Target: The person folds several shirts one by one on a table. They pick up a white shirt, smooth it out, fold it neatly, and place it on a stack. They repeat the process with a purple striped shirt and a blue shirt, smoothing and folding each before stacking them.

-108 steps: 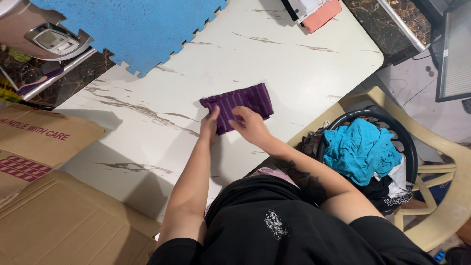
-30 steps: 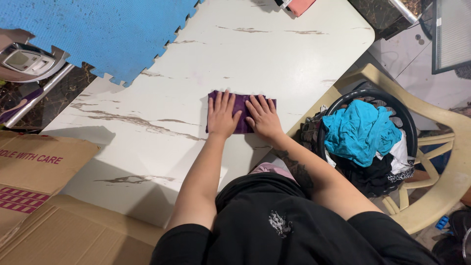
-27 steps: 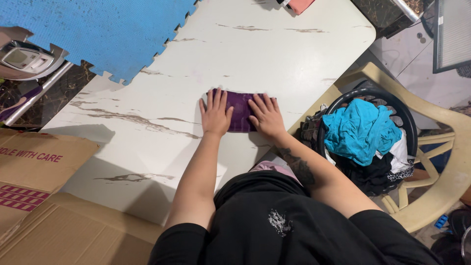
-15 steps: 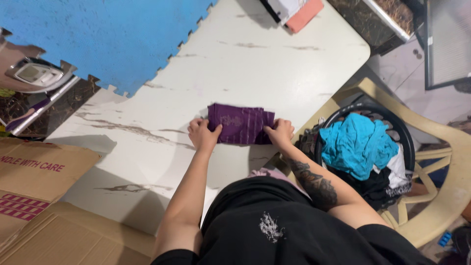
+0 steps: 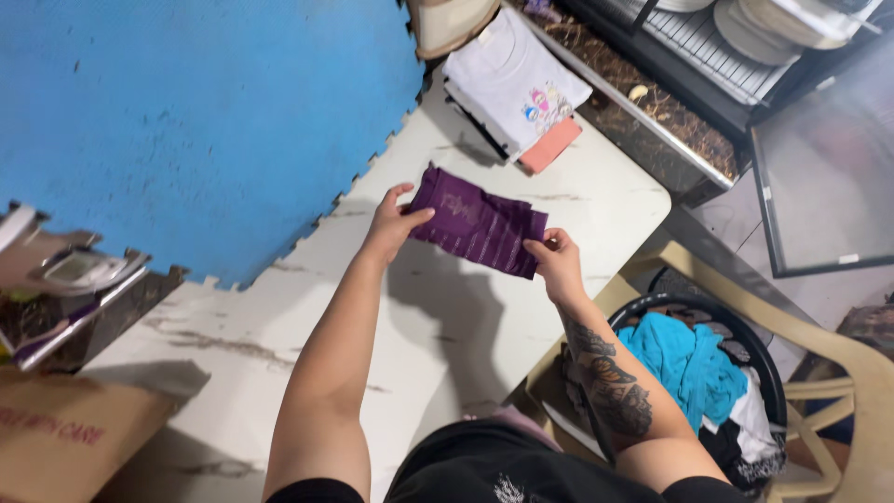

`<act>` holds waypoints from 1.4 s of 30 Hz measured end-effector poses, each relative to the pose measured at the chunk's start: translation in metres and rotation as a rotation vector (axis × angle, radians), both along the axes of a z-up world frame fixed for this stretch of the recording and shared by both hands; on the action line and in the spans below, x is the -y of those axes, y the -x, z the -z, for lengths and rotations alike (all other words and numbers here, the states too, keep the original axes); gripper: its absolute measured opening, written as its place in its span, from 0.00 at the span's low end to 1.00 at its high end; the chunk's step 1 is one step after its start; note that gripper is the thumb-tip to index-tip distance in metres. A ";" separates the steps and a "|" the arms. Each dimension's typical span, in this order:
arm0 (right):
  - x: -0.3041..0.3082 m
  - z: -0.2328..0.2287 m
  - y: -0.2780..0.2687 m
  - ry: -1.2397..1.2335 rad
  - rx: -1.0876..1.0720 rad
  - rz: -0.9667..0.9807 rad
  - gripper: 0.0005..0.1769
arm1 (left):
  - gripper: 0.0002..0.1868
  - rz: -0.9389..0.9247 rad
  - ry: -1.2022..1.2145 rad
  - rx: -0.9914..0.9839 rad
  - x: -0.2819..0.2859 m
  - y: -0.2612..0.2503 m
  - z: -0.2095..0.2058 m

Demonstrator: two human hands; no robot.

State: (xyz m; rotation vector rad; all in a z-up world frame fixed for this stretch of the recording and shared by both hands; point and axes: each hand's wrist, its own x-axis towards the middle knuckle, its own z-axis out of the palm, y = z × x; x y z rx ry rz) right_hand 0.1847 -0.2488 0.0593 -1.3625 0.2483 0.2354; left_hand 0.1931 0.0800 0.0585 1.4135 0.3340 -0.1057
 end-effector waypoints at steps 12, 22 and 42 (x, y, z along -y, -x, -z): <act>-0.006 -0.022 -0.192 -0.142 0.238 0.276 0.14 | 0.38 -0.143 -0.319 0.504 0.036 -0.276 -0.022; -0.035 0.030 -0.284 0.021 0.131 0.387 0.25 | 0.50 -0.321 0.179 -0.049 0.099 -0.328 0.040; -0.032 0.034 -0.254 1.060 0.459 -0.192 0.51 | 0.42 -0.061 -1.248 -0.066 0.043 -0.246 0.012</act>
